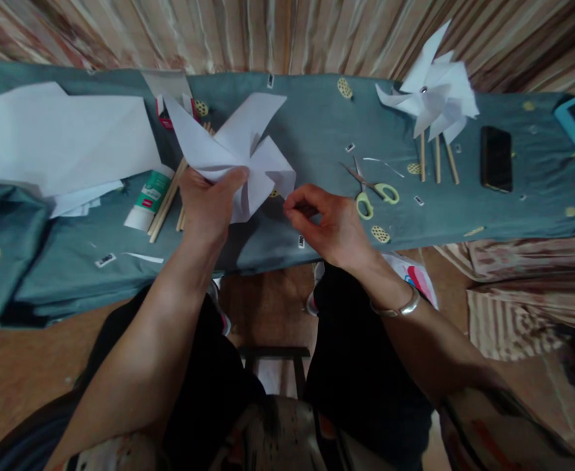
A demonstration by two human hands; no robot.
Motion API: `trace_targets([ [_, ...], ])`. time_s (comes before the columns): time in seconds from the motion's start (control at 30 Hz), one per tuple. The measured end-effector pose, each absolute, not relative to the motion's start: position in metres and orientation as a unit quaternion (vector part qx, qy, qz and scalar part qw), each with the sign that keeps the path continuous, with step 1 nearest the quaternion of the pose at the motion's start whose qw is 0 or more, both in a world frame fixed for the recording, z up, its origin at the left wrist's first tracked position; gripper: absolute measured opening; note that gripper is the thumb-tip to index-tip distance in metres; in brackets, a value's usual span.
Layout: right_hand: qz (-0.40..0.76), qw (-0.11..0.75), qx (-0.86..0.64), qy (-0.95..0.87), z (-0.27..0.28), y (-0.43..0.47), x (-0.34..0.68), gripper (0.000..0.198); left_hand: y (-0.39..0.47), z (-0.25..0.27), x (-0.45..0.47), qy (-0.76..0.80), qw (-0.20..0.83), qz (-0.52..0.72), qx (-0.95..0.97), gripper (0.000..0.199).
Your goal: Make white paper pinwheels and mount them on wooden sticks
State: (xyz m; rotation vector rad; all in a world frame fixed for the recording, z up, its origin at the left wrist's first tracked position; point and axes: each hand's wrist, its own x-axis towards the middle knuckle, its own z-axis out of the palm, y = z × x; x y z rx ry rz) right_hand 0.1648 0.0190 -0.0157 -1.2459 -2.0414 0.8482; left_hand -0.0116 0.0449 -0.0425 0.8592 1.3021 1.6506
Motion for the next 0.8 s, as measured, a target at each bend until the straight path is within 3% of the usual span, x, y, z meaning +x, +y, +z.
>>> trace_targets([
  [0.47, 0.294, 0.276, -0.466, -0.788, -0.016, 0.021, 0.163, 0.01, 0.043, -0.034, -0.017, 0.586, 0.375, 0.604, 0.388, 0.027],
  [0.8, 0.307, 0.263, -0.476, -0.781, -0.018, 0.021, 0.165, 0.011, 0.038, -0.03, -0.016, 0.586, 0.372, 0.591, 0.411, 0.017],
])
